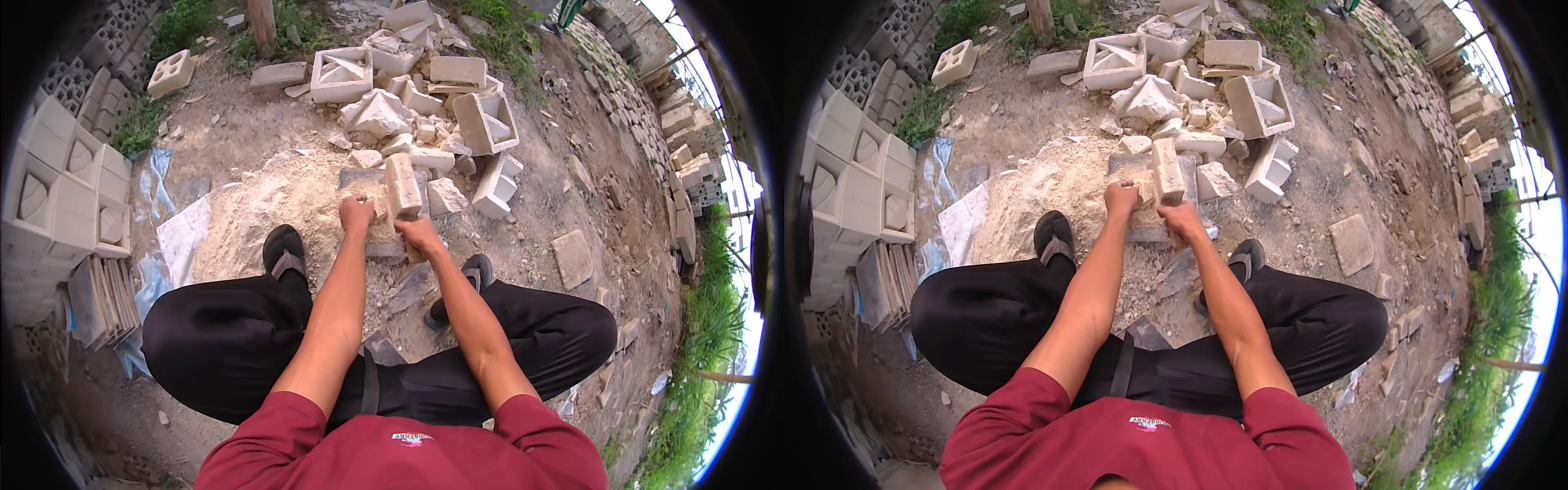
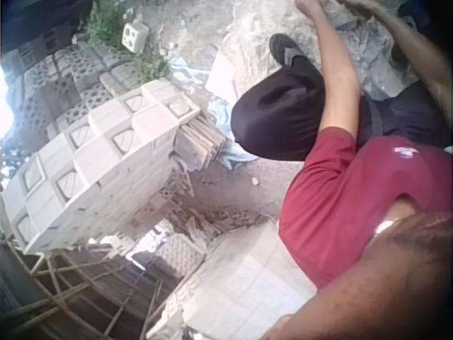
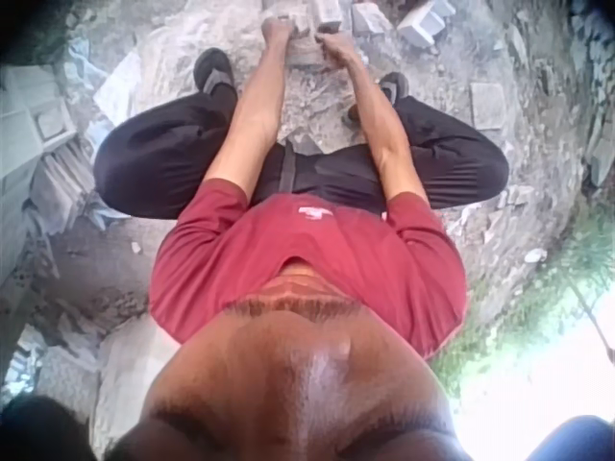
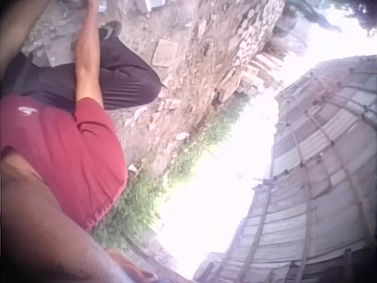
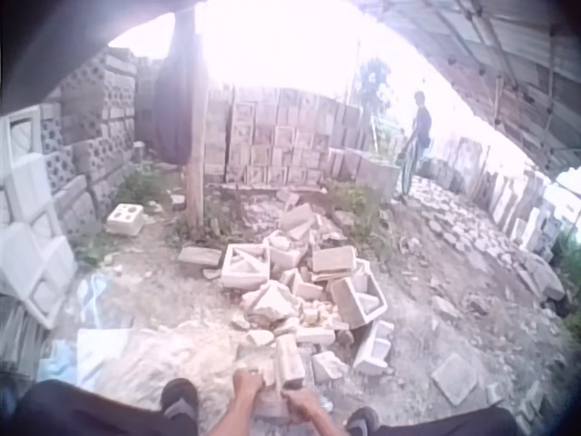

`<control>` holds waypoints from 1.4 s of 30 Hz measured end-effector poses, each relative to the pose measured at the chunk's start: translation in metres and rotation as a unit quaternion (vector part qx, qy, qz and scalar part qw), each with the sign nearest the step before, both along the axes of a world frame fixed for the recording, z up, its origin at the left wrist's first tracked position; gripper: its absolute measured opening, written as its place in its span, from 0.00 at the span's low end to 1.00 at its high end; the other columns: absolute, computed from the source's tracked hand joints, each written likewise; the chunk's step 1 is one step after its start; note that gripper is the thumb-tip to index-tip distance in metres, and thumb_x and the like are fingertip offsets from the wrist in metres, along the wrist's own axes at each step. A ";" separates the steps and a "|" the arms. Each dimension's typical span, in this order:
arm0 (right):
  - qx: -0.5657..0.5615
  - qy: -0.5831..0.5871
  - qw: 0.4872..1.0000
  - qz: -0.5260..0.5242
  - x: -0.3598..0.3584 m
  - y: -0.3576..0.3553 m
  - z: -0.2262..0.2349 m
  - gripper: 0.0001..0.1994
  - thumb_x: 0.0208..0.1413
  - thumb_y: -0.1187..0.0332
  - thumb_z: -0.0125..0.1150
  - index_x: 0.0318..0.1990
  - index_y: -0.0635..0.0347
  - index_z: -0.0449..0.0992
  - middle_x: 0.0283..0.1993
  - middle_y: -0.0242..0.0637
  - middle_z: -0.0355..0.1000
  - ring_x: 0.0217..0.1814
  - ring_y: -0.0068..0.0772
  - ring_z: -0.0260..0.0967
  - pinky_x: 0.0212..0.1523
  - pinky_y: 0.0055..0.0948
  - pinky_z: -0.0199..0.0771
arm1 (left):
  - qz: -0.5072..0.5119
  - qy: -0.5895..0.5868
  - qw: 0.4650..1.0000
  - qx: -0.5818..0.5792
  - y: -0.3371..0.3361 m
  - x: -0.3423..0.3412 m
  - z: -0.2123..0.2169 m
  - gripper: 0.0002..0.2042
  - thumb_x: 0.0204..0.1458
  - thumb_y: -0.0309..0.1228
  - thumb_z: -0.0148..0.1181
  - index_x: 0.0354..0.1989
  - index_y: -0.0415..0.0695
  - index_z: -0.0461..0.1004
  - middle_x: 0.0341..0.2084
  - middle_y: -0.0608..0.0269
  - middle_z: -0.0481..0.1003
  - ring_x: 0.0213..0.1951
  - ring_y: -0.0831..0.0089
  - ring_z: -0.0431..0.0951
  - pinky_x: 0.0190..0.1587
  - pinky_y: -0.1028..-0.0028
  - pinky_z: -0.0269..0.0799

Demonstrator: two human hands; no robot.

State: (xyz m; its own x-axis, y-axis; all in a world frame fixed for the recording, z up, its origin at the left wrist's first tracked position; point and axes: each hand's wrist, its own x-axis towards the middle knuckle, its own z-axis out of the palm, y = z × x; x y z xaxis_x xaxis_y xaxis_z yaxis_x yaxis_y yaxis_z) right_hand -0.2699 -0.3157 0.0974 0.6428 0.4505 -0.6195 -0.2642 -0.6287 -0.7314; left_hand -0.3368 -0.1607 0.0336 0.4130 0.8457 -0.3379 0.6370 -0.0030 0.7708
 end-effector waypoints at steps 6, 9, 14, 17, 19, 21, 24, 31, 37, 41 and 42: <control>0.219 -0.054 0.973 -0.041 -0.006 0.022 0.028 0.10 0.50 0.66 0.59 0.24 0.64 0.72 0.17 0.34 0.68 0.16 0.28 0.67 0.18 0.29 0.69 | 0.008 0.016 1.000 -0.008 -0.001 -0.002 -0.005 0.16 0.42 0.36 0.66 0.40 0.43 0.82 0.36 0.48 0.80 0.40 0.59 0.81 0.46 0.69 0.74; 0.081 -0.023 0.996 -0.014 -0.019 -0.008 -0.020 0.10 0.49 0.67 0.61 0.23 0.64 0.72 0.18 0.33 0.68 0.17 0.27 0.68 0.18 0.30 0.70 | -0.001 -0.005 1.000 -0.015 -0.010 0.012 0.004 0.16 0.42 0.36 0.67 0.39 0.42 0.82 0.36 0.48 0.80 0.40 0.58 0.81 0.46 0.69 0.74; 0.076 -0.005 0.994 -0.075 -0.004 -0.008 -0.003 0.10 0.49 0.66 0.62 0.25 0.64 0.72 0.19 0.33 0.69 0.17 0.26 0.68 0.18 0.29 0.70 | 0.015 -0.002 1.000 -0.014 -0.012 0.005 0.006 0.15 0.41 0.34 0.64 0.38 0.44 0.82 0.34 0.48 0.80 0.38 0.57 0.82 0.44 0.65 0.76; 0.159 -0.021 0.983 -0.085 0.004 0.011 0.033 0.09 0.48 0.67 0.60 0.24 0.63 0.72 0.19 0.33 0.69 0.17 0.25 0.67 0.19 0.27 0.70 | 0.012 0.013 1.000 -0.017 -0.008 -0.002 0.002 0.15 0.41 0.34 0.64 0.38 0.45 0.83 0.34 0.49 0.81 0.38 0.57 0.82 0.43 0.65 0.76; 0.206 -0.066 0.973 -0.079 0.006 0.019 0.031 0.08 0.48 0.69 0.58 0.24 0.64 0.72 0.17 0.34 0.69 0.16 0.26 0.68 0.19 0.28 0.70 | 0.011 0.006 1.000 -0.019 -0.004 0.005 0.003 0.14 0.40 0.34 0.65 0.38 0.45 0.82 0.34 0.49 0.81 0.37 0.57 0.82 0.43 0.65 0.76; 0.233 -0.100 0.964 -0.077 -0.014 0.019 0.014 0.07 0.48 0.70 0.58 0.24 0.64 0.72 0.16 0.34 0.68 0.16 0.27 0.68 0.19 0.29 0.69 | 0.021 0.010 1.000 -0.018 -0.002 0.004 -0.001 0.14 0.40 0.34 0.65 0.38 0.46 0.82 0.34 0.49 0.81 0.37 0.57 0.82 0.43 0.65 0.76; 0.031 -0.091 0.995 -0.031 -0.029 -0.009 -0.029 0.09 0.47 0.67 0.63 0.25 0.63 0.74 0.19 0.33 0.70 0.16 0.26 0.68 0.17 0.31 0.69 | 0.023 0.003 0.999 -0.035 -0.009 0.015 0.001 0.15 0.41 0.34 0.67 0.38 0.45 0.82 0.35 0.51 0.81 0.38 0.60 0.82 0.45 0.68 0.75; 0.167 -0.019 0.980 -0.106 0.013 0.011 0.023 0.10 0.47 0.67 0.62 0.24 0.64 0.73 0.17 0.34 0.69 0.15 0.27 0.68 0.17 0.28 0.69 | 0.028 0.006 0.999 -0.034 -0.004 0.006 -0.002 0.14 0.41 0.34 0.66 0.37 0.46 0.83 0.35 0.50 0.81 0.39 0.59 0.82 0.44 0.67 0.75; 0.139 -0.068 0.988 -0.022 -0.015 -0.006 -0.006 0.10 0.46 0.67 0.61 0.23 0.65 0.72 0.15 0.32 0.67 0.15 0.27 0.67 0.16 0.30 0.68 | 0.031 0.016 0.999 -0.015 -0.007 0.010 0.003 0.13 0.41 0.34 0.66 0.37 0.47 0.83 0.33 0.49 0.81 0.38 0.57 0.82 0.43 0.66 0.76; 0.032 0.057 0.996 -0.065 -0.010 -0.010 -0.012 0.11 0.46 0.65 0.64 0.25 0.66 0.74 0.17 0.34 0.68 0.14 0.29 0.67 0.16 0.31 0.69 | 0.017 0.004 0.999 -0.036 -0.011 0.010 0.008 0.14 0.40 0.36 0.68 0.35 0.43 0.82 0.32 0.53 0.81 0.37 0.63 0.82 0.43 0.69 0.75; 0.049 0.055 0.994 -0.077 -0.009 -0.001 -0.001 0.10 0.45 0.66 0.63 0.24 0.65 0.73 0.18 0.35 0.68 0.14 0.29 0.67 0.16 0.30 0.69 | 0.022 0.006 0.999 -0.029 -0.007 0.006 0.007 0.13 0.40 0.36 0.68 0.35 0.43 0.82 0.32 0.52 0.81 0.37 0.61 0.82 0.43 0.68 0.75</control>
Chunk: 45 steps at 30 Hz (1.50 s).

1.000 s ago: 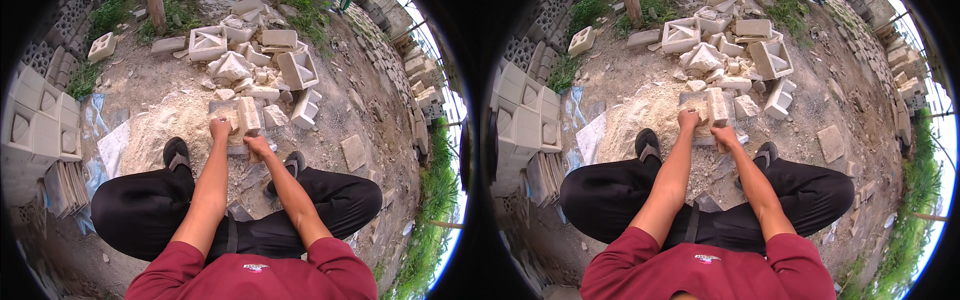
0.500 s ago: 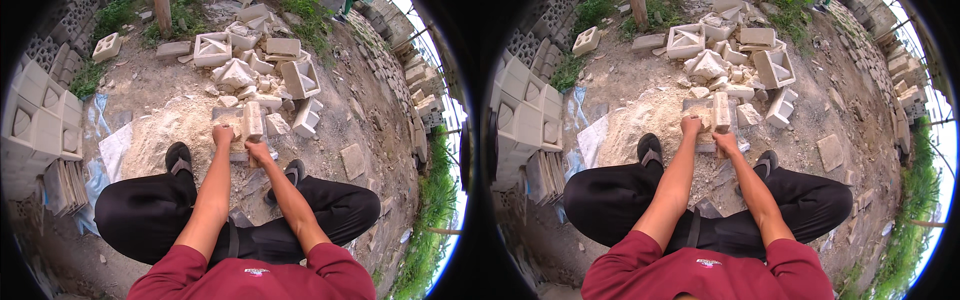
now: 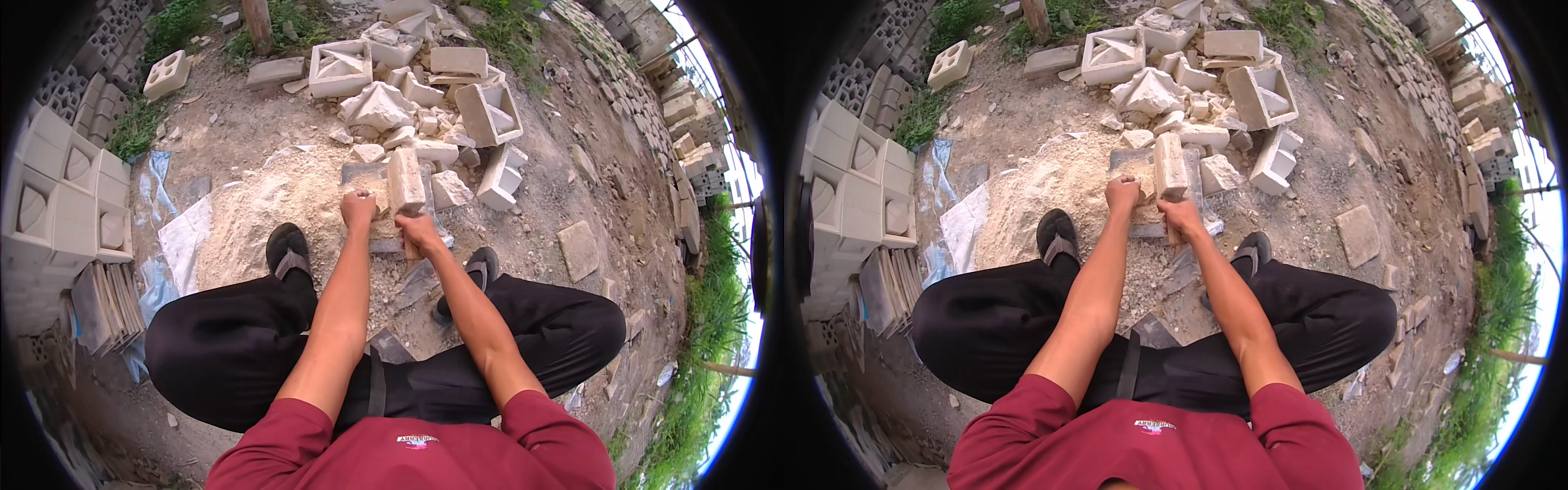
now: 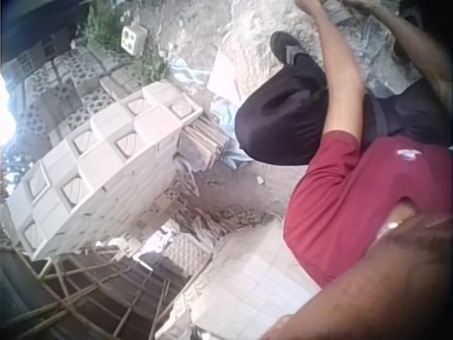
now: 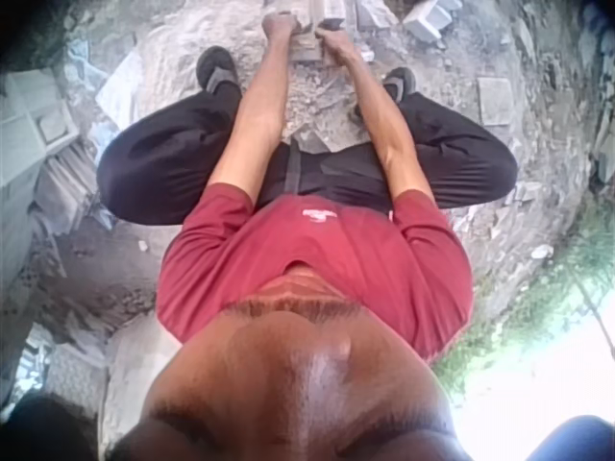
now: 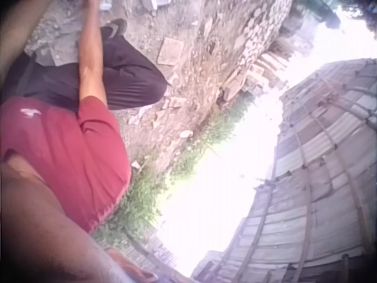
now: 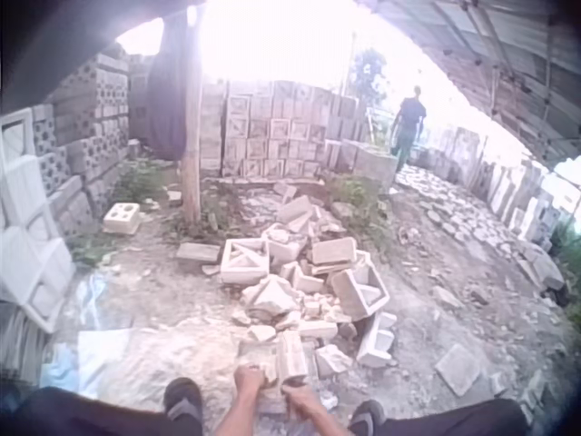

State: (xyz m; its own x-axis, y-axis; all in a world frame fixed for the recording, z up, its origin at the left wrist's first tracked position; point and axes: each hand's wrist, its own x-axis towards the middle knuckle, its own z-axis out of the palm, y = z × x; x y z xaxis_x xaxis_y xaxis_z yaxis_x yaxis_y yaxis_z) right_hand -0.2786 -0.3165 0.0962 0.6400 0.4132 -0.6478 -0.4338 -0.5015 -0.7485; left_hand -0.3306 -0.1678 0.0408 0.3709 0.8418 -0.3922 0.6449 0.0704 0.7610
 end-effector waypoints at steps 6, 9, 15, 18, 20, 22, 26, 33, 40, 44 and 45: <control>0.138 -0.180 0.973 0.031 0.016 0.030 0.025 0.12 0.44 0.65 0.64 0.23 0.66 0.74 0.19 0.38 0.72 0.17 0.29 0.70 0.18 0.32 0.70 | 0.017 -0.003 1.000 -0.026 0.009 -0.008 -0.009 0.12 0.40 0.35 0.68 0.33 0.44 0.83 0.31 0.51 0.81 0.36 0.57 0.82 0.41 0.66 0.75; 0.029 -0.264 0.962 0.061 -0.002 0.011 -0.028 0.10 0.47 0.67 0.62 0.22 0.63 0.72 0.16 0.34 0.69 0.14 0.27 0.66 0.17 0.31 0.67 | 0.009 -0.015 0.999 -0.030 0.008 0.005 -0.007 0.12 0.40 0.35 0.68 0.33 0.44 0.83 0.31 0.51 0.81 0.36 0.58 0.82 0.41 0.67 0.75; -0.012 -0.065 0.997 0.042 0.008 0.001 -0.009 0.10 0.47 0.65 0.63 0.24 0.64 0.74 0.19 0.34 0.69 0.16 0.27 0.67 0.18 0.29 0.70 | 0.008 -0.003 1.000 -0.005 0.008 -0.005 -0.010 0.13 0.40 0.36 0.69 0.34 0.44 0.83 0.31 0.53 0.81 0.34 0.63 0.82 0.41 0.69 0.75; 0.095 -0.090 0.991 -0.012 0.018 0.015 0.022 0.09 0.48 0.67 0.61 0.24 0.64 0.73 0.17 0.33 0.67 0.15 0.26 0.67 0.17 0.28 0.69 | 0.006 -0.006 1.000 -0.012 0.007 -0.005 -0.009 0.13 0.40 0.35 0.69 0.34 0.45 0.83 0.32 0.52 0.81 0.37 0.59 0.82 0.42 0.67 0.75; 0.123 -0.131 0.984 -0.009 0.016 0.016 0.019 0.09 0.48 0.67 0.60 0.24 0.65 0.73 0.17 0.33 0.68 0.15 0.26 0.67 0.17 0.28 0.69 | -0.005 0.000 1.000 -0.020 0.003 -0.002 -0.007 0.13 0.39 0.35 0.69 0.34 0.45 0.83 0.33 0.51 0.81 0.37 0.59 0.82 0.42 0.67 0.75; 0.098 -0.174 0.980 0.004 0.004 0.023 0.012 0.10 0.48 0.68 0.60 0.22 0.65 0.72 0.17 0.34 0.69 0.16 0.25 0.68 0.17 0.28 0.68 | 0.015 -0.005 1.000 -0.003 0.007 -0.004 -0.015 0.12 0.40 0.35 0.69 0.33 0.44 0.82 0.30 0.54 0.81 0.34 0.63 0.82 0.40 0.69 0.75; -0.045 -0.212 0.971 0.104 0.000 -0.010 -0.038 0.09 0.47 0.67 0.62 0.25 0.65 0.74 0.17 0.33 0.69 0.17 0.25 0.68 0.18 0.30 0.69 | -0.004 0.006 1.000 0.027 0.002 0.011 -0.015 0.12 0.40 0.34 0.69 0.33 0.43 0.82 0.28 0.55 0.81 0.32 0.65 0.82 0.39 0.70 0.75; 0.066 -0.124 0.990 0.035 0.013 0.018 0.031 0.09 0.50 0.68 0.61 0.25 0.64 0.73 0.16 0.32 0.67 0.15 0.25 0.67 0.16 0.29 0.67 | 0.002 0.011 1.000 0.017 0.003 0.000 -0.008 0.12 0.41 0.35 0.68 0.33 0.43 0.82 0.29 0.54 0.81 0.33 0.64 0.82 0.39 0.70 0.75; -0.099 -0.189 0.964 0.158 0.010 -0.006 -0.011 0.13 0.44 0.64 0.66 0.27 0.68 0.76 0.20 0.38 0.72 0.18 0.30 0.71 0.19 0.32 0.71 | -0.007 0.000 1.000 0.018 0.002 0.005 -0.005 0.13 0.41 0.35 0.65 0.36 0.46 0.82 0.32 0.50 0.81 0.36 0.57 0.81 0.41 0.65 0.75; -0.067 -0.057 0.988 0.125 0.014 0.009 0.017 0.12 0.47 0.65 0.65 0.27 0.67 0.75 0.20 0.36 0.70 0.16 0.29 0.67 0.19 0.32 0.70 | -0.041 0.031 0.999 0.008 0.007 -0.005 -0.005 0.18 0.43 0.34 0.61 0.45 0.50 0.80 0.45 0.49 0.75 0.48 0.54 0.76 0.49 0.60 0.72; -0.018 -0.052 0.994 0.095 0.010 0.019 0.027 0.10 0.46 0.66 0.64 0.25 0.65 0.76 0.17 0.35 0.69 0.16 0.27 0.68 0.17 0.31 0.69 | -0.044 0.035 0.998 0.020 0.011 -0.008 -0.009 0.19 0.43 0.34 0.60 0.47 0.50 0.79 0.48 0.49 0.74 0.50 0.53 0.75 0.50 0.59 0.71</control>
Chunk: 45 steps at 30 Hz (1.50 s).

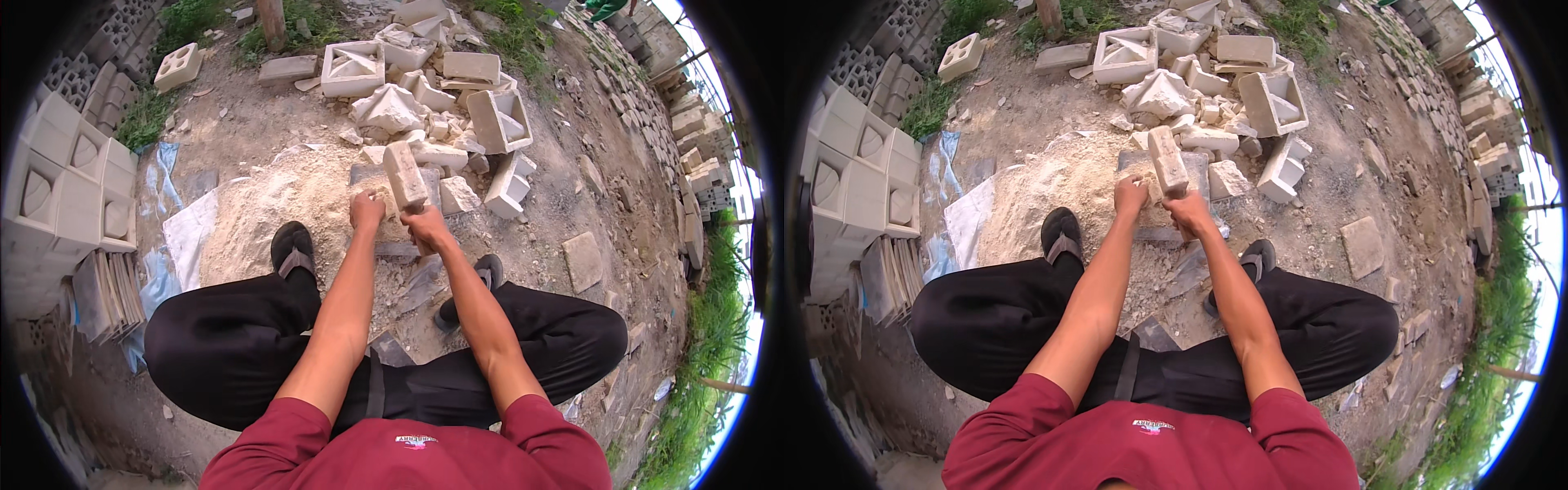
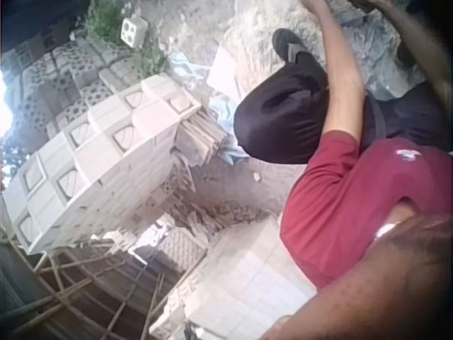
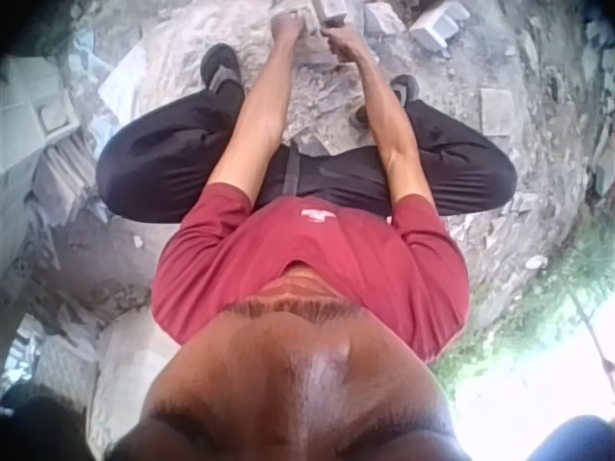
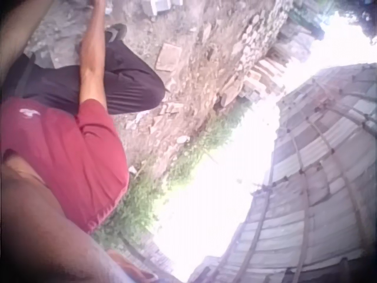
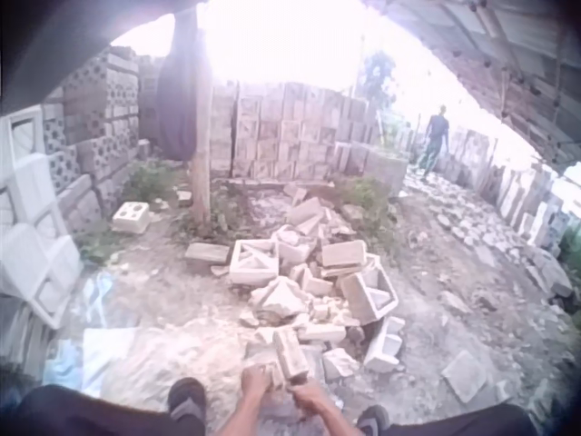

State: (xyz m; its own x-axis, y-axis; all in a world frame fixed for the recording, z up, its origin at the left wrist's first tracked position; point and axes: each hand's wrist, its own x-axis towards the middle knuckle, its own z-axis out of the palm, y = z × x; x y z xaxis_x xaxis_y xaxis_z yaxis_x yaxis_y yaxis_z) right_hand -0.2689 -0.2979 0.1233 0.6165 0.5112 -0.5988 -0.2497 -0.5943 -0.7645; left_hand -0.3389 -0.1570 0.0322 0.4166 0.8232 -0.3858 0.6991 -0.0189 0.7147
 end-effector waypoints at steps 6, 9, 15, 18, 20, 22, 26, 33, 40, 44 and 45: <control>0.048 -0.117 0.991 0.055 0.013 0.009 -0.021 0.14 0.44 0.62 0.67 0.26 0.67 0.75 0.18 0.35 0.70 0.17 0.27 0.69 0.19 0.32 0.70 | -0.080 0.064 0.995 0.002 0.008 0.011 0.009 0.25 0.45 0.35 0.59 0.56 0.49 0.71 0.54 0.46 0.67 0.54 0.48 0.71 0.54 0.58 0.69; -0.048 -0.082 0.993 0.075 0.010 -0.023 -0.038 0.15 0.43 0.62 0.67 0.28 0.68 0.75 0.20 0.37 0.71 0.17 0.29 0.69 0.20 0.33 0.70 | -0.133 0.088 0.987 0.014 -0.006 0.018 0.021 0.25 0.46 0.37 0.56 0.57 0.48 0.70 0.54 0.44 0.66 0.55 0.46 0.69 0.57 0.57 0.67; 0.001 -0.007 1.000 0.009 0.019 0.001 -0.005 0.12 0.43 0.62 0.66 0.27 0.64 0.76 0.19 0.35 0.71 0.17 0.27 0.68 0.18 0.30 0.70 | -0.209 0.032 0.976 -0.043 0.023 0.017 0.015 0.20 0.42 0.32 0.54 0.47 0.45 0.76 0.48 0.40 0.73 0.45 0.46 0.77 0.50 0.60 0.73; 0.040 -0.050 0.997 0.034 0.019 0.013 -0.004 0.13 0.43 0.61 0.66 0.25 0.64 0.76 0.19 0.37 0.71 0.18 0.29 0.71 0.21 0.31 0.72 | -0.270 0.044 0.959 -0.068 0.032 0.017 0.011 0.19 0.43 0.33 0.54 0.45 0.41 0.76 0.47 0.38 0.73 0.46 0.45 0.76 0.50 0.58 0.72; 0.012 -0.109 0.992 0.059 0.007 0.013 -0.011 0.14 0.43 0.61 0.66 0.25 0.65 0.76 0.20 0.39 0.72 0.20 0.30 0.72 0.23 0.32 0.73 | -0.205 0.035 0.978 0.002 0.023 0.010 0.007 0.18 0.44 0.33 0.54 0.43 0.38 0.76 0.46 0.39 0.73 0.47 0.45 0.75 0.50 0.57 0.72; -0.119 -0.187 0.970 0.099 0.010 -0.011 -0.045 0.14 0.42 0.61 0.66 0.29 0.66 0.78 0.21 0.41 0.73 0.22 0.32 0.74 0.25 0.34 0.73 | -0.160 0.006 0.985 0.061 -0.001 0.017 0.014 0.17 0.45 0.34 0.55 0.42 0.37 0.75 0.44 0.39 0.73 0.47 0.46 0.74 0.50 0.56 0.71; -0.079 -0.023 0.996 0.016 0.012 -0.007 -0.031 0.14 0.43 0.62 0.67 0.31 0.67 0.78 0.23 0.39 0.73 0.20 0.30 0.71 0.22 0.32 0.73 | -0.118 0.002 0.984 0.133 -0.010 -0.003 0.016 0.21 0.45 0.38 0.60 0.47 0.38 0.75 0.42 0.41 0.72 0.49 0.47 0.72 0.53 0.58 0.69; 0.118 -0.018 0.992 -0.047 0.009 0.012 -0.005 0.12 0.47 0.64 0.65 0.25 0.65 0.73 0.19 0.36 0.70 0.19 0.27 0.70 0.18 0.30 0.70 | -0.136 -0.039 0.979 0.146 -0.008 -0.016 0.018 0.21 0.44 0.39 0.63 0.44 0.38 0.78 0.40 0.42 0.74 0.46 0.49 0.74 0.52 0.60 0.70; -0.075 -0.011 0.997 0.022 0.008 -0.019 -0.028 0.12 0.45 0.65 0.65 0.30 0.69 0.77 0.22 0.40 0.72 0.18 0.30 0.70 0.19 0.31 0.72 | 0.030 -0.136 0.988 0.070 0.017 -0.014 0.048 0.21 0.44 0.36 0.64 0.46 0.37 0.78 0.41 0.41 0.77 0.45 0.52 0.79 0.49 0.65 0.72; 0.064 -0.015 0.998 0.011 -0.018 0.025 0.009 0.13 0.44 0.63 0.65 0.27 0.68 0.77 0.21 0.40 0.73 0.18 0.32 0.72 0.21 0.32 0.72 | 0.137 -0.208 0.957 0.147 0.073 -0.038 0.016 0.20 0.48 0.33 0.63 0.48 0.34 0.76 0.39 0.49 0.78 0.41 0.58 0.79 0.44 0.64 0.77; 0.098 -0.037 0.995 0.001 -0.016 0.025 0.005 0.14 0.44 0.62 0.65 0.27 0.68 0.77 0.21 0.40 0.74 0.19 0.33 0.73 0.22 0.32 0.73 | 0.169 -0.245 0.951 0.087 0.072 -0.030 0.018 0.18 0.50 0.32 0.63 0.47 0.33 0.76 0.38 0.51 0.78 0.39 0.60 0.79 0.42 0.64 0.78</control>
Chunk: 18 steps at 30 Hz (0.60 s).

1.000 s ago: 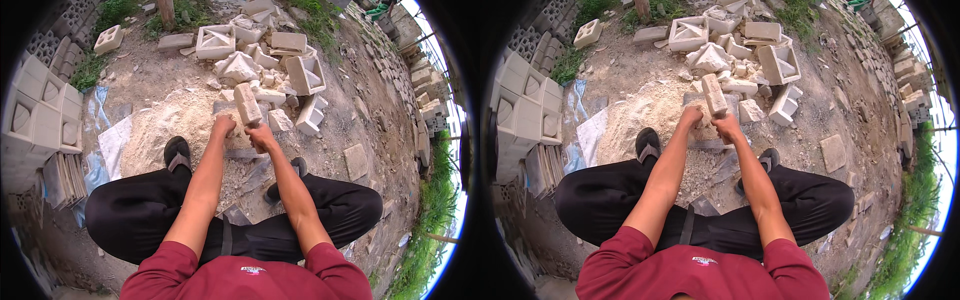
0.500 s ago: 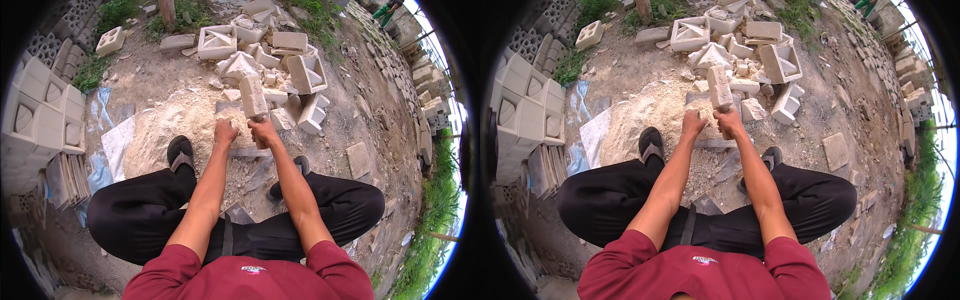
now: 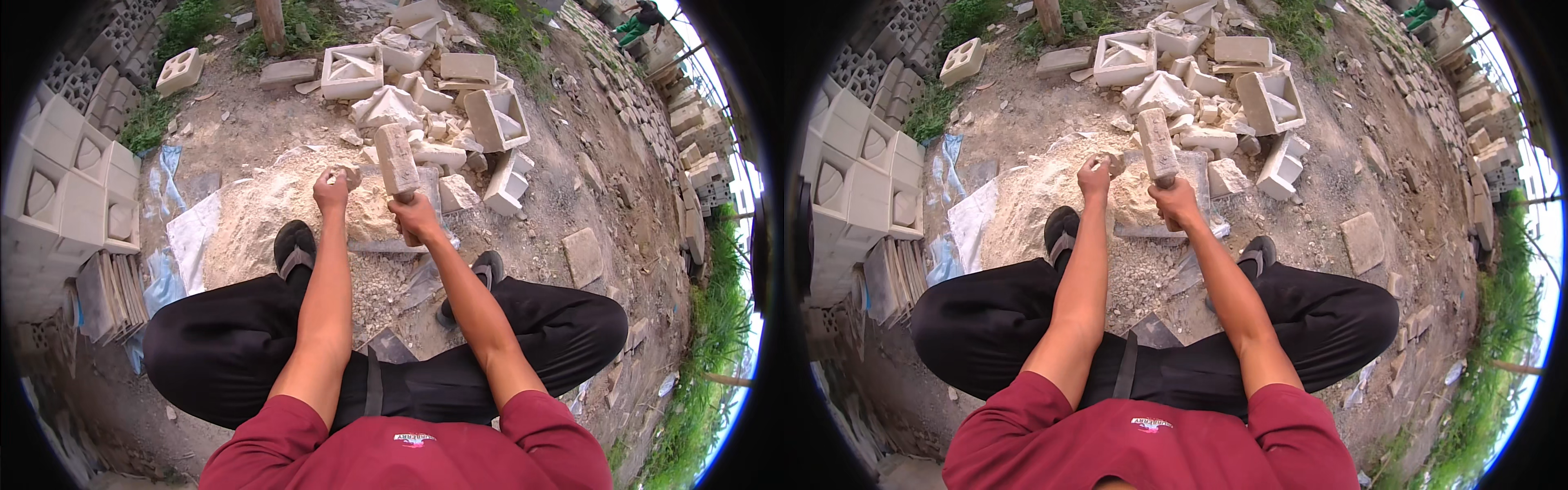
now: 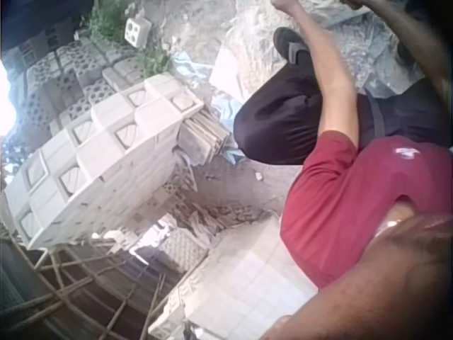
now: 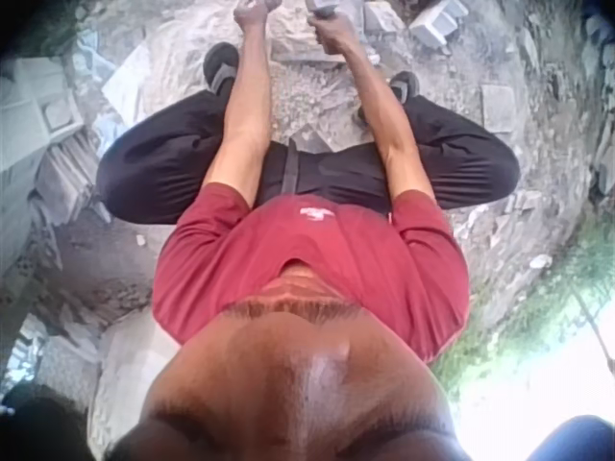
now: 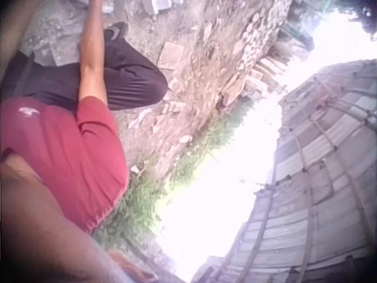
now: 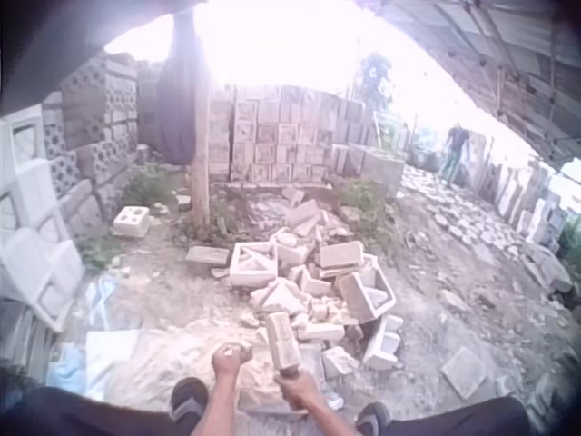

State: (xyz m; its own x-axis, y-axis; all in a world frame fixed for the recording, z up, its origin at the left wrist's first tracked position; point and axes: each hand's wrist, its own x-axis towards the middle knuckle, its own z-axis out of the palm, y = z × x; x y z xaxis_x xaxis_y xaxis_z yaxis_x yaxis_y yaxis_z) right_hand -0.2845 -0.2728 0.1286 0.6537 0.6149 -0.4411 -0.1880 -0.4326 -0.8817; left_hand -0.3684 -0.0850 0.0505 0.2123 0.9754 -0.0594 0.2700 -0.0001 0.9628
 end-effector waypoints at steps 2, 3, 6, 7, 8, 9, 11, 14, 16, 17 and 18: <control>-0.053 -0.084 0.995 -0.002 -0.010 -0.008 -0.013 0.16 0.43 0.60 0.66 0.29 0.68 0.78 0.24 0.43 0.76 0.24 0.38 0.75 0.28 0.34 0.75 | -0.027 -0.151 0.967 -0.203 -0.008 0.001 0.003 0.11 0.54 0.28 0.59 0.42 0.35 0.73 0.35 0.57 0.74 0.34 0.65 0.77 0.37 0.64 0.82; -0.074 -0.128 0.989 0.001 -0.018 -0.012 -0.024 0.17 0.43 0.59 0.66 0.30 0.68 0.78 0.25 0.44 0.77 0.27 0.40 0.76 0.31 0.34 0.76 | -0.003 -0.182 0.954 -0.237 -0.010 0.003 0.007 0.10 0.54 0.27 0.58 0.41 0.36 0.72 0.35 0.57 0.74 0.34 0.65 0.77 0.37 0.64 0.82; -0.122 -0.132 0.983 -0.040 -0.007 -0.046 -0.081 0.14 0.43 0.62 0.65 0.29 0.67 0.77 0.23 0.40 0.74 0.19 0.28 0.70 0.21 0.31 0.70 | -0.006 -0.267 0.906 -0.329 -0.029 0.026 0.023 0.09 0.54 0.25 0.55 0.43 0.37 0.69 0.36 0.56 0.73 0.35 0.62 0.76 0.37 0.63 0.82; -0.131 -0.047 0.989 -0.050 -0.016 -0.040 -0.072 0.15 0.44 0.62 0.65 0.30 0.68 0.78 0.23 0.40 0.74 0.19 0.28 0.70 0.22 0.31 0.71 | 0.010 -0.269 0.904 -0.331 -0.023 0.016 0.019 0.10 0.55 0.25 0.56 0.44 0.37 0.68 0.36 0.56 0.73 0.35 0.64 0.76 0.35 0.64 0.82; -0.149 0.001 0.988 -0.045 -0.017 -0.030 -0.061 0.15 0.43 0.62 0.65 0.30 0.68 0.78 0.23 0.40 0.74 0.19 0.29 0.70 0.22 0.31 0.71 | 0.024 -0.271 0.903 -0.333 -0.018 0.009 0.016 0.11 0.55 0.26 0.56 0.45 0.36 0.68 0.37 0.56 0.73 0.35 0.66 0.77 0.33 0.66 0.82; -0.168 0.047 0.984 -0.043 -0.011 -0.019 -0.046 0.15 0.43 0.62 0.65 0.30 0.68 0.78 0.23 0.40 0.74 0.19 0.29 0.70 0.22 0.31 0.71 | 0.035 -0.275 0.900 -0.335 -0.014 0.004 0.013 0.12 0.55 0.26 0.56 0.47 0.36 0.68 0.37 0.56 0.73 0.35 0.68 0.77 0.32 0.67 0.82; -0.133 0.020 0.991 -0.025 -0.010 -0.005 -0.016 0.13 0.45 0.63 0.65 0.26 0.66 0.76 0.19 0.37 0.71 0.16 0.30 0.69 0.18 0.30 0.70 | 0.040 -0.271 0.906 -0.324 -0.010 -0.008 0.008 0.12 0.55 0.27 0.56 0.46 0.35 0.68 0.36 0.56 0.73 0.34 0.67 0.77 0.32 0.69 0.83; -0.014 -0.006 0.999 -0.037 0.001 -0.004 -0.023 0.13 0.45 0.62 0.65 0.24 0.65 0.75 0.17 0.37 0.71 0.16 0.30 0.70 0.18 0.30 0.72 | 0.037 -0.275 0.904 -0.326 -0.016 -0.004 0.012 0.11 0.56 0.26 0.55 0.45 0.36 0.68 0.36 0.56 0.73 0.34 0.65 0.77 0.33 0.67 0.82; -0.041 -0.038 0.998 -0.015 -0.011 -0.003 -0.034 0.14 0.45 0.61 0.65 0.27 0.66 0.77 0.19 0.39 0.73 0.18 0.30 0.72 0.21 0.30 0.73 | 0.045 -0.284 0.900 -0.327 -0.010 -0.009 0.011 0.10 0.55 0.25 0.54 0.45 0.37 0.67 0.35 0.55 0.73 0.34 0.61 0.77 0.37 0.62 0.81; -0.055 -0.054 0.997 -0.003 -0.018 -0.006 -0.039 0.14 0.45 0.61 0.65 0.28 0.67 0.77 0.20 0.40 0.74 0.19 0.30 0.73 0.22 0.30 0.74 | 0.048 -0.286 0.900 -0.326 -0.008 -0.011 0.010 0.10 0.56 0.25 0.54 0.45 0.37 0.67 0.36 0.55 0.73 0.35 0.61 0.77 0.37 0.62 0.81; -0.149 -0.062 0.985 0.059 -0.025 -0.008 -0.040 0.16 0.44 0.61 0.65 0.33 0.67 0.79 0.25 0.43 0.76 0.22 0.30 0.75 0.25 0.31 0.75 | 0.054 -0.287 0.900 -0.324 -0.005 -0.017 0.008 0.10 0.56 0.25 0.54 0.45 0.37 0.67 0.36 0.55 0.73 0.35 0.61 0.78 0.37 0.62 0.81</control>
State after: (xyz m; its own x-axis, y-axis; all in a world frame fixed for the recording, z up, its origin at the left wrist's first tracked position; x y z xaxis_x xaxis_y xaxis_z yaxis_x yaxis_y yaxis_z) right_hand -0.3091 -0.2812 0.0887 0.6465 0.5447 -0.5341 -0.0198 -0.6879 -0.7255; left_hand -0.3850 -0.0902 0.0587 0.2951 0.7917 -0.5349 -0.3074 0.6087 0.7314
